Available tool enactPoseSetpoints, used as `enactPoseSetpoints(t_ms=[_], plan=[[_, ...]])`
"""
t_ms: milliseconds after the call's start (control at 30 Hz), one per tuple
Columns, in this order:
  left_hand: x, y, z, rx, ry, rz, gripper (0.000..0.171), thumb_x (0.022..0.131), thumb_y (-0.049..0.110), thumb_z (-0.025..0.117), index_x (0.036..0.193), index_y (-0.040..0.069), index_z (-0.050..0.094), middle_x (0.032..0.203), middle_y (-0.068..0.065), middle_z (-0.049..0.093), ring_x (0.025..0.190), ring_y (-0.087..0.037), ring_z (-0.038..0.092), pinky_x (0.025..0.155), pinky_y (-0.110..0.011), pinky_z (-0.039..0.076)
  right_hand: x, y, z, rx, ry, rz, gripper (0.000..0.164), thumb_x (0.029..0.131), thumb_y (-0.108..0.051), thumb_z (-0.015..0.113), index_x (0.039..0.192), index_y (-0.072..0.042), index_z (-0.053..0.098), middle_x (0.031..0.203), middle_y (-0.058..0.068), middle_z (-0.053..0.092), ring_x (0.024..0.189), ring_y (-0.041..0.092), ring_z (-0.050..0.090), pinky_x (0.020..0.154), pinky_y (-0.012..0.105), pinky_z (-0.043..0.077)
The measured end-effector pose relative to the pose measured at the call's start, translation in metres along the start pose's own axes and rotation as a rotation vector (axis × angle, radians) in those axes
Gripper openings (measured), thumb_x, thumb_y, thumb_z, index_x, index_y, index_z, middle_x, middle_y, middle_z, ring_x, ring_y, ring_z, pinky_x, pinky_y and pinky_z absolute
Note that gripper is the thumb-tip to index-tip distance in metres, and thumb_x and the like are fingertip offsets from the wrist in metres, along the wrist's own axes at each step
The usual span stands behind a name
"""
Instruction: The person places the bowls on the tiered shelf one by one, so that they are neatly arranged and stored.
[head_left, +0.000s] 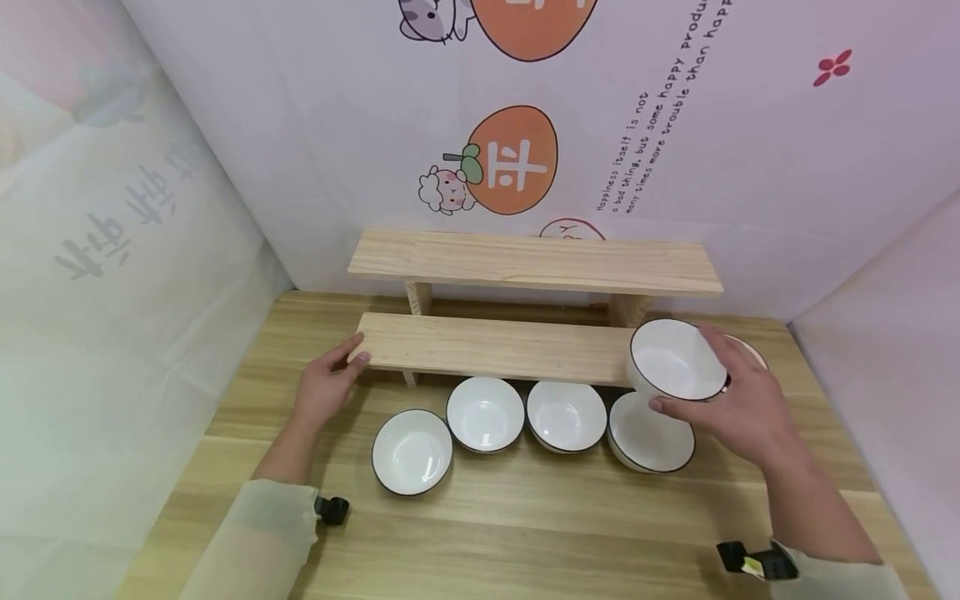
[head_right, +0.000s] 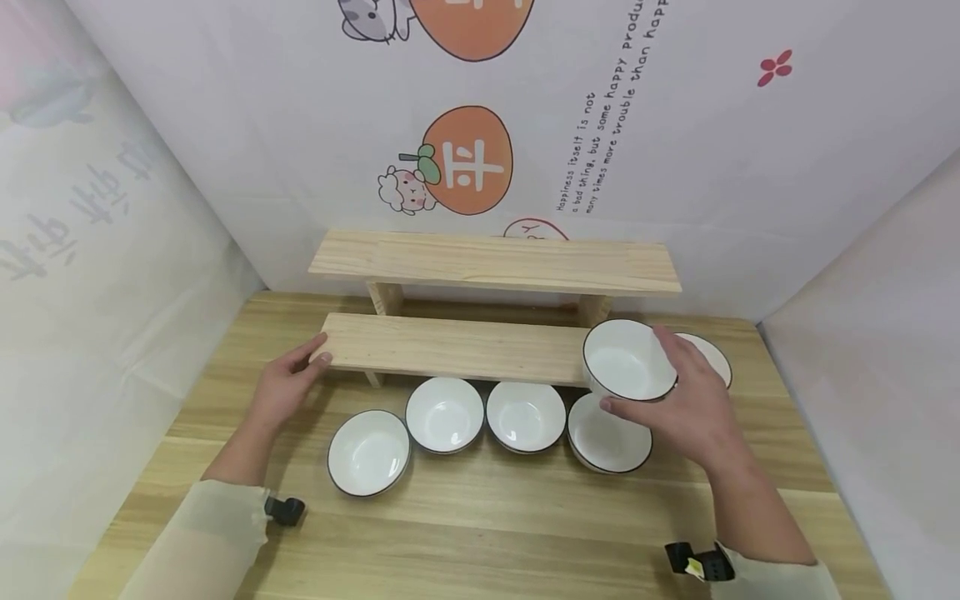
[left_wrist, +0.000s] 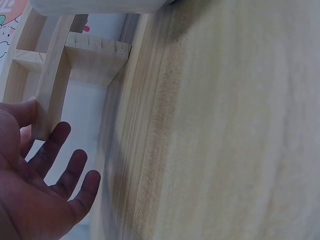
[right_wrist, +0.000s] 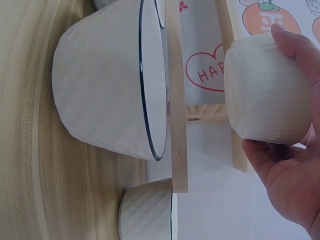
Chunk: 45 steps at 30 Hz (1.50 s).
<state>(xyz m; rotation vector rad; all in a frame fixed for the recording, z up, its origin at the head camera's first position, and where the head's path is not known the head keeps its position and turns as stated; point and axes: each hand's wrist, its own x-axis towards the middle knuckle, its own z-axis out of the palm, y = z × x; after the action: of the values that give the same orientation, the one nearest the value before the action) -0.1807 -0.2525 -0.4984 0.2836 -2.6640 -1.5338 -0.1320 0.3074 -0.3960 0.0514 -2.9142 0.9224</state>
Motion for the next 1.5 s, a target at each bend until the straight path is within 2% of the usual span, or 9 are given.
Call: enactPoseSetpoints(t_ms=[167, 467, 600, 833, 1100, 1500], plan=[[-0.002, 0.001, -0.002, -0.006, -0.005, 0.000, 0.059, 0.098, 0.056, 0.067, 0.149, 0.028, 0.059, 0.153, -0.009, 0.054, 0.128, -0.032, 0.056, 0.098, -0.044, 0.048, 0.000, -0.003, 0.001, -0.002, 0.012, -0.013, 0.130, 0.065, -0.057, 0.096, 0.167, -0.018, 0.024, 0.161, 0.028, 0.035, 0.145, 0.056, 0.027, 0.099, 0.078, 0.033], [-0.002, 0.002, -0.002, -0.031, -0.023, -0.023, 0.062, 0.096, 0.060, 0.066, 0.150, 0.031, 0.057, 0.156, -0.008, 0.051, 0.134, -0.030, 0.052, 0.108, -0.048, 0.045, 0.004, -0.011, 0.001, -0.001, 0.033, -0.042, 0.129, 0.064, -0.056, 0.097, 0.166, -0.019, 0.028, 0.155, 0.027, 0.044, 0.141, 0.055, 0.031, 0.100, 0.076, 0.032], [-0.001, 0.001, -0.001, -0.033, -0.025, -0.022, 0.062, 0.096, 0.061, 0.066, 0.150, 0.031, 0.058, 0.156, -0.008, 0.051, 0.134, -0.029, 0.051, 0.108, -0.047, 0.044, 0.005, -0.015, 0.002, 0.003, 0.017, -0.040, 0.131, 0.064, -0.058, 0.096, 0.167, -0.020, 0.025, 0.157, 0.027, 0.042, 0.140, 0.054, 0.034, 0.100, 0.075, 0.034], [-0.001, 0.001, 0.000, -0.023, -0.021, -0.002, 0.062, 0.096, 0.061, 0.066, 0.149, 0.030, 0.058, 0.156, -0.009, 0.050, 0.137, -0.032, 0.051, 0.111, -0.051, 0.043, 0.007, -0.023, 0.006, 0.039, -0.018, -0.032, 0.134, 0.064, -0.060, 0.096, 0.168, -0.023, 0.020, 0.165, 0.023, 0.031, 0.145, 0.052, 0.032, 0.104, 0.075, 0.032], [-0.001, 0.001, 0.000, -0.049, -0.018, -0.019, 0.061, 0.097, 0.058, 0.067, 0.150, 0.029, 0.057, 0.157, -0.007, 0.050, 0.135, -0.030, 0.051, 0.111, -0.049, 0.043, 0.013, -0.035, 0.012, 0.052, -0.008, -0.062, 0.130, 0.063, -0.060, 0.096, 0.167, -0.027, 0.025, 0.160, 0.021, 0.038, 0.142, 0.051, 0.037, 0.103, 0.073, 0.036], [-0.001, 0.001, 0.001, -0.047, -0.014, -0.010, 0.060, 0.097, 0.056, 0.068, 0.149, 0.028, 0.058, 0.156, -0.008, 0.050, 0.134, -0.029, 0.052, 0.110, -0.048, 0.043, 0.023, -0.051, 0.022, 0.064, -0.004, -0.104, 0.130, 0.063, -0.060, 0.096, 0.166, -0.026, 0.026, 0.164, 0.020, 0.035, 0.144, 0.052, 0.035, 0.106, 0.073, 0.035]])
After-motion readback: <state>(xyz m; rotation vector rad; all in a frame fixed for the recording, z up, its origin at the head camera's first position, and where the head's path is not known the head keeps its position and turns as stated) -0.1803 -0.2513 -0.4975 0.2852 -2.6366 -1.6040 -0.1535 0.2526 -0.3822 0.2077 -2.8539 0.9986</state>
